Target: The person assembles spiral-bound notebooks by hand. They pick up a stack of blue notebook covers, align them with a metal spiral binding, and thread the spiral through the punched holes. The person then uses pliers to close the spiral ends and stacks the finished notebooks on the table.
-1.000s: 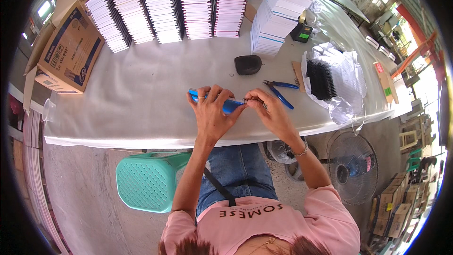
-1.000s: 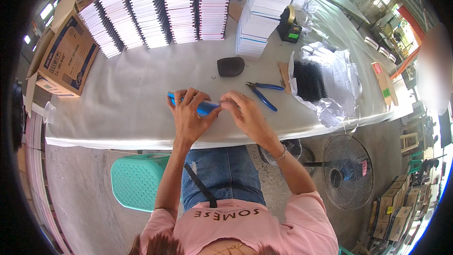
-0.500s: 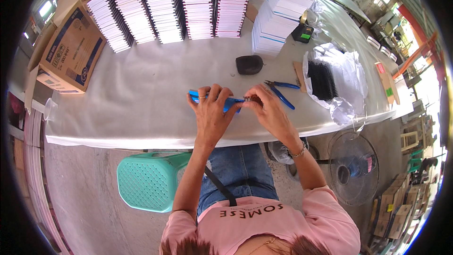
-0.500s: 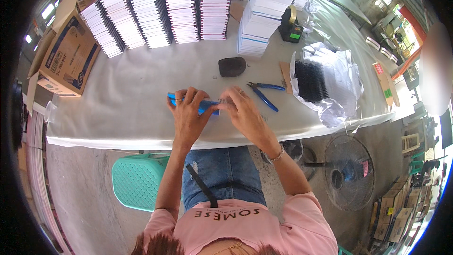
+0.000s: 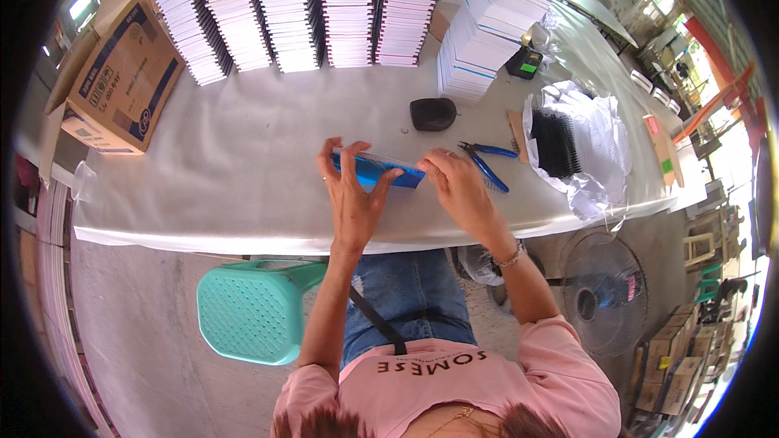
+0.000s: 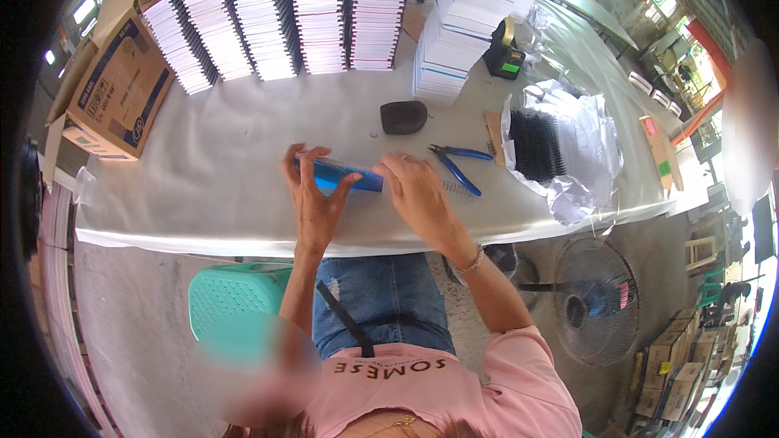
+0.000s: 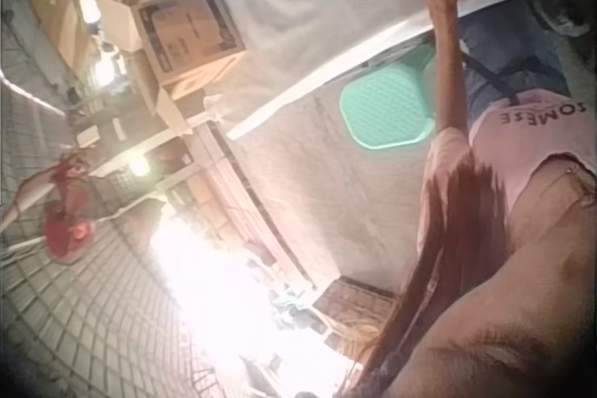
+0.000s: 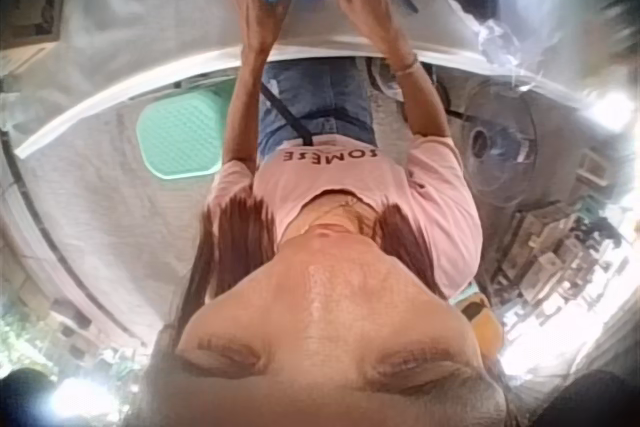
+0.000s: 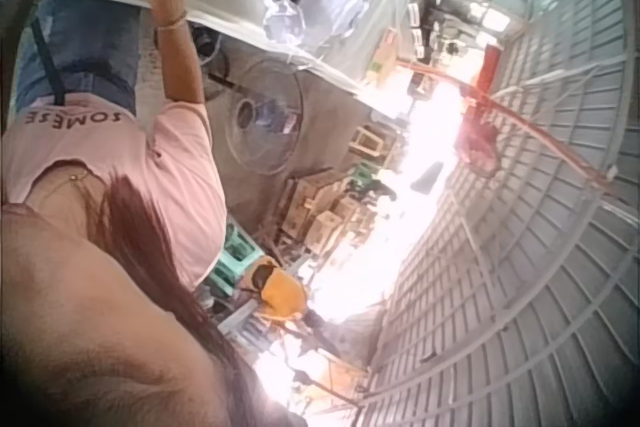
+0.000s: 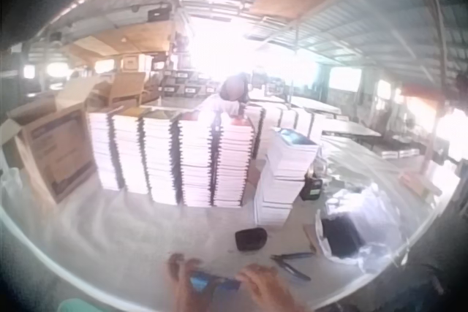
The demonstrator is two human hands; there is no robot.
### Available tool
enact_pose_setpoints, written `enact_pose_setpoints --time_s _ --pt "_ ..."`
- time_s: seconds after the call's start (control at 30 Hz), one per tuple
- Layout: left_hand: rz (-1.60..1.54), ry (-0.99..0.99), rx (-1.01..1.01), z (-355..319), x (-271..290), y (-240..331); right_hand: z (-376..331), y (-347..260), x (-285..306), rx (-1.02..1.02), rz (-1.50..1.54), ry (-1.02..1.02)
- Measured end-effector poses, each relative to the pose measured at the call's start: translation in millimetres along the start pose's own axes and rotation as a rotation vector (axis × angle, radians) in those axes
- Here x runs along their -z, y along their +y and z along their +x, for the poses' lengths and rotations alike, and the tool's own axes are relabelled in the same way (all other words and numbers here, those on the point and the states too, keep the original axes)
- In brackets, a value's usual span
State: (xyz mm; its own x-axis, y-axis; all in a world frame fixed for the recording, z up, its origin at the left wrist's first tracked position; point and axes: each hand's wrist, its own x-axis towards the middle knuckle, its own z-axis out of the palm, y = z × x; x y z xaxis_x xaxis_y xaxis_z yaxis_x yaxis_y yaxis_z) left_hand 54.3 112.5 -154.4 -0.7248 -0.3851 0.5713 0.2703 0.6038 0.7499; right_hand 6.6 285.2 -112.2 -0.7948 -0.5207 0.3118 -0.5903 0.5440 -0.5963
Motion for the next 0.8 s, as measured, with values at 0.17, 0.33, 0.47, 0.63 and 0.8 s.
enact_pose_setpoints --time_s 0.17,0.33,0.47,0.63,0.8 --pt "-0.040 -0.162 0.030 1.2 12.1 -5.7 42.2 44.0 10.8 -0.100 -0.108 0.021" --pt "-0.080 -0.233 -0.017 3.0 20.9 -6.5 75.0 98.4 -12.9 -0.071 -0.349 0.005" --pt "-0.121 -0.209 -0.032 1.7 20.7 -23.3 67.0 88.4 8.2 -0.159 0.215 -0.260" --pt "-0.160 -0.222 0.025 2.3 17.4 -24.0 19.0 85.3 32.9 -0.213 1.409 -0.509" --pt "-0.145 -0.241 0.009 1.5 18.2 -27.4 13.8 56.9 49.0 -0.111 0.778 -0.671"
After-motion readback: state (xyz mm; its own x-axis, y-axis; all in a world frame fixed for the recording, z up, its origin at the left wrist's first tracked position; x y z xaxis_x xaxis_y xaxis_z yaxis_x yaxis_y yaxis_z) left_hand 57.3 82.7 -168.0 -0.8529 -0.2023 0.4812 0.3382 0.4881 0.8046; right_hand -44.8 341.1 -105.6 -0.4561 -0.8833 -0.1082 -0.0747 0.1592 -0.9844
